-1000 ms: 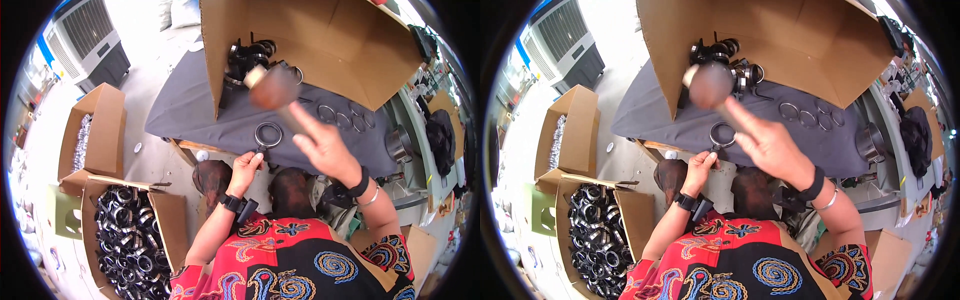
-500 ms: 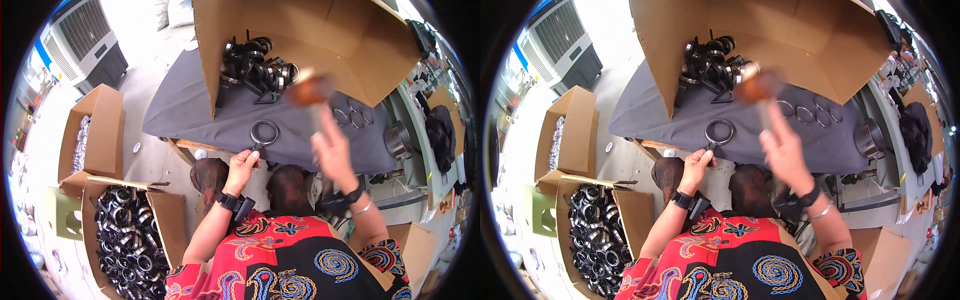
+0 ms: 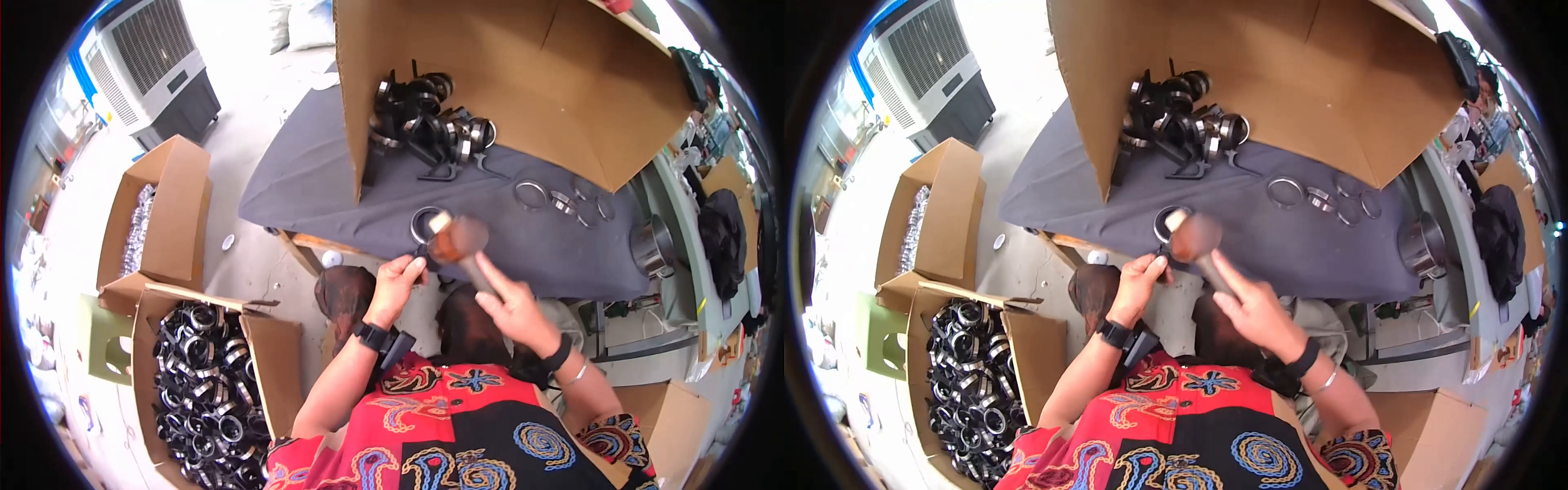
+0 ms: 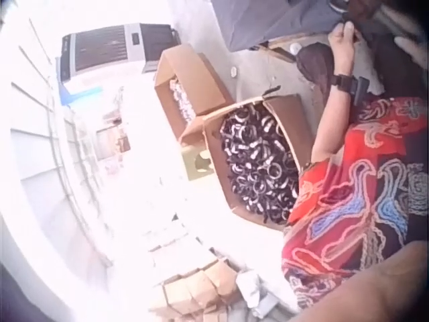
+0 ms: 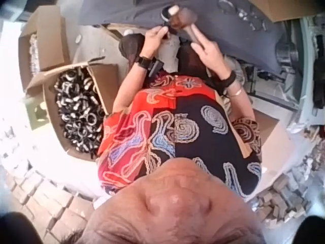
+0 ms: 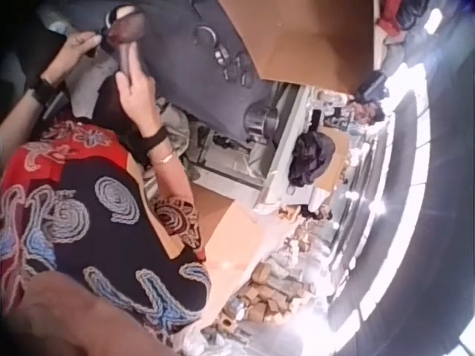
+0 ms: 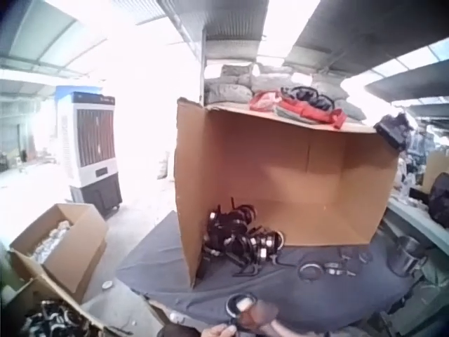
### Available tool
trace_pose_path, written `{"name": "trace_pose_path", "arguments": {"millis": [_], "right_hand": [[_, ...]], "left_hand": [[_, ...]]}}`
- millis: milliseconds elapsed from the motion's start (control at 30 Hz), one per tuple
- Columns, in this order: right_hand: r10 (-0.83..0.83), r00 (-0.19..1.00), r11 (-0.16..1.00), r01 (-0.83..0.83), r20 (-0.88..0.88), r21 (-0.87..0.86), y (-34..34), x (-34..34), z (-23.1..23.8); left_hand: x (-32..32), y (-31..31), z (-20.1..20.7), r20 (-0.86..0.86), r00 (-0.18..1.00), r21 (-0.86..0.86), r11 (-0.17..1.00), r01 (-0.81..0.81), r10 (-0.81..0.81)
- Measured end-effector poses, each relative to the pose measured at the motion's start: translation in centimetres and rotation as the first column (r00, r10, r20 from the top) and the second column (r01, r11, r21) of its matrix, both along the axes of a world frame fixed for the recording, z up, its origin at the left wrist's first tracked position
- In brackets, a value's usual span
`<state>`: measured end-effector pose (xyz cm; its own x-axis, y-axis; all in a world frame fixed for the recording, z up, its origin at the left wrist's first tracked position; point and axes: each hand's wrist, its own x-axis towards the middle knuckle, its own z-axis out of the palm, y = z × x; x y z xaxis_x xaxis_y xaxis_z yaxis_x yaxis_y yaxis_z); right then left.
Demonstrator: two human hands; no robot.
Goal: Assembling metal rings onto plastic parts using a rubber mallet.
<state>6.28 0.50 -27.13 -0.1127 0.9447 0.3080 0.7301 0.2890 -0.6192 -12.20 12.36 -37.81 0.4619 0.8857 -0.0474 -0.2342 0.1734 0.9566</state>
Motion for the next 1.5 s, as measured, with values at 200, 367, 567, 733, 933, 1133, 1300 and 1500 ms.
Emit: {"name": "trace_pose_path", "arguments": {"millis": [200,367,567,733,933,1133,1300,1500], "right_hand": [[0.043,0.997,0.999,-0.042,0.057,-0.017,1.2,-2.3,4.2],[0.096,0.993,0.995,-0.093,0.063,-0.042,4.7,-1.8,5.1],[0.090,0.989,0.984,-0.107,0.121,0.140,7.1,-1.2,1.3],[-0.298,0.862,0.928,0.161,-0.411,-0.335,5.0,-2.1,4.9],[-0.366,0.749,0.921,0.378,-0.553,-0.099,3.0,4.3,1.9],[-0.409,0.665,0.895,0.426,-0.625,-0.132,3.2,6.9,-0.7],[-0.468,0.577,0.845,0.514,-0.670,-0.148,3.6,7.8,-2.3],[-0.533,0.730,0.833,0.543,-0.428,-0.110,1.2,3.9,1.9]], "left_hand": [[-0.6,-1.2,0.4,0.033,0.999,0.030,0.999,0.015,-0.016],[0.1,-0.4,-0.4,0.019,1.000,0.057,0.998,0.016,-0.017],[-0.2,0.3,0.5,-0.043,0.998,0.020,0.998,0.056,-0.055],[-4.7,-0.7,3.4,0.106,0.986,-0.080,0.990,-0.120,0.128],[-20.9,-3.6,5.1,0.131,0.576,-0.065,0.587,-0.807,0.807],[-35.2,-4.9,0.6,0.000,-0.144,-0.167,-0.142,-0.976,0.990],[-35.6,-1.8,-2.1,-0.500,-0.254,0.798,0.327,-0.506,0.828],[-40.1,-1.4,-5.5,-0.732,-0.512,0.601,0.781,-0.172,0.450]]}}
